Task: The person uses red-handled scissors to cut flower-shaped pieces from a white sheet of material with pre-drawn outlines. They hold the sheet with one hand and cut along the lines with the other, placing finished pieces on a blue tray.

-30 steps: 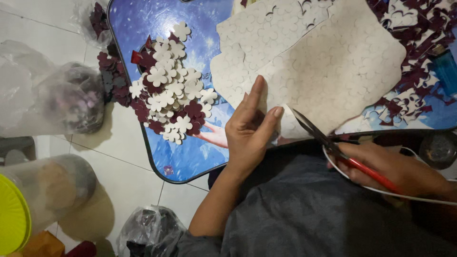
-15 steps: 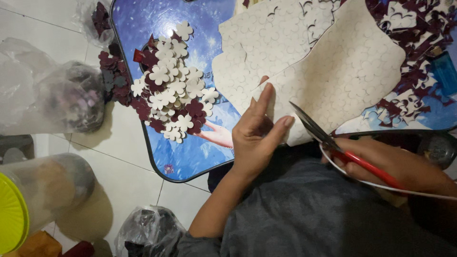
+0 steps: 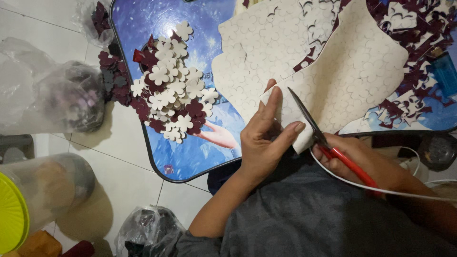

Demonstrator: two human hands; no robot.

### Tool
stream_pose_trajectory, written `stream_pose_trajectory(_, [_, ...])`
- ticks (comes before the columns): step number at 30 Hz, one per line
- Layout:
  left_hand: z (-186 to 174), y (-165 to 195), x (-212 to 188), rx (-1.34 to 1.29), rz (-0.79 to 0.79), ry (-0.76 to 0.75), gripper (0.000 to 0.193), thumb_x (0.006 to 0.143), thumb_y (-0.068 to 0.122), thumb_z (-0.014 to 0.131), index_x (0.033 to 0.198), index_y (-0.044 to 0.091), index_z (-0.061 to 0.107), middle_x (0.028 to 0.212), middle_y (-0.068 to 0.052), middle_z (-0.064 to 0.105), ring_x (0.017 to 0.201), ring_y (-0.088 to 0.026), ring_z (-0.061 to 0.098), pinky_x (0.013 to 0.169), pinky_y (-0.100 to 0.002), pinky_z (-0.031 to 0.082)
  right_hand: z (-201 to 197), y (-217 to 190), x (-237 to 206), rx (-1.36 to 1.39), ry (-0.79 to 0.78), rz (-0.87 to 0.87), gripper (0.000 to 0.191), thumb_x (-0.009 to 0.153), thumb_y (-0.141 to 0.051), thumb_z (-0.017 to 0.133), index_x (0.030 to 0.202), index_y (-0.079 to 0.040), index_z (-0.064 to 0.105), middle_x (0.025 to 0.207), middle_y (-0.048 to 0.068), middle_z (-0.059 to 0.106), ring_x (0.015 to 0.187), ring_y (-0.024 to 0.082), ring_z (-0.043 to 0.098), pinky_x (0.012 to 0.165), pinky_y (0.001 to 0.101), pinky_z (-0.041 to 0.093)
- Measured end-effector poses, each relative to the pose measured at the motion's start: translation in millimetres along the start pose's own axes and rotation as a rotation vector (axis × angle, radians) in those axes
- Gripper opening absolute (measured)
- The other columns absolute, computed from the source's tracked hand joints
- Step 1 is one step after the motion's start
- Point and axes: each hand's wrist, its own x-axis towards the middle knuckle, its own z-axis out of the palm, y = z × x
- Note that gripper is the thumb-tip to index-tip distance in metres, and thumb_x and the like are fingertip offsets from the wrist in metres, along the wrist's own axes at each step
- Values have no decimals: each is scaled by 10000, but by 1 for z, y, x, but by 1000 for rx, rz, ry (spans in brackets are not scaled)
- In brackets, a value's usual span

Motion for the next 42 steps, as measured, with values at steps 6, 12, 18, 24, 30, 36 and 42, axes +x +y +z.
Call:
stream_pose_trajectory(6, [-1, 2, 3, 30, 5, -9, 783, 951, -38, 781, 1624, 96, 404, 1706, -136, 369, 813, 14, 590, 658, -164, 511, 2, 10, -1, -1, 45, 74, 581, 876, -617, 480, 1090, -87, 584, 783, 37, 646, 721, 165, 630, 651, 335, 547])
stream_pose_trajectory(12, [-2, 0, 2, 54, -3, 1, 782, 934, -23, 790, 1611, 75, 411, 1718, -164, 363, 779, 11, 558, 663, -175, 487, 2, 20, 0, -37, 82, 39, 594, 856, -673, 489, 942, -94, 587, 684, 25, 602, 640, 156, 527, 565, 327, 498])
stream_pose_trajectory(18, [-4, 0, 3, 98, 42, -5, 753, 971, -8, 797, 1610, 74, 407, 1688, -160, 411, 867, -6, 596, 712, -177, 494, 2, 25, 2, -14, 91, -74, 467, 905, -559, 572, 862, -95, 607, 674, -6, 565, 614, 113, 503, 522, 286, 467])
stream_pose_trajectory(24, [-2, 6, 7, 75, -77, 37, 711, 923, 9, 774, 1555, 48, 453, 1610, -170, 441, 811, -20, 576, 724, -203, 503, 4, 30, 5, -51, 121, 17, 396, 872, -494, 611, 817, -102, 599, 622, -1, 583, 541, 130, 577, 504, 306, 465])
stream_pose_trajectory(30, [-2, 9, 7, 102, -212, 131, 609, 924, 18, 768, 1488, 29, 537, 1427, -133, 549, 874, -51, 608, 804, -228, 520, 3, 31, 7, -50, 91, -104, 410, 932, -519, 554, 848, -120, 596, 642, -19, 572, 553, 113, 567, 500, 277, 466])
stream_pose_trajectory(36, [2, 5, 3, 36, -70, 46, 570, 927, 7, 771, 1461, 18, 574, 1413, -120, 641, 1142, -119, 602, 888, -242, 522, 1, 6, -1, 36, 62, -59, 592, 915, -617, 464, 1119, -88, 633, 754, 13, 622, 681, 136, 547, 583, 304, 501])
stream_pose_trajectory(42, [2, 1, -4, 135, 123, -26, 619, 949, -17, 798, 1511, 42, 548, 1377, -227, 665, 1404, -220, 563, 794, -189, 507, 0, -12, -2, 35, 71, 2, 710, 898, -662, 451, 1253, -65, 594, 831, 48, 642, 741, 154, 598, 668, 311, 505])
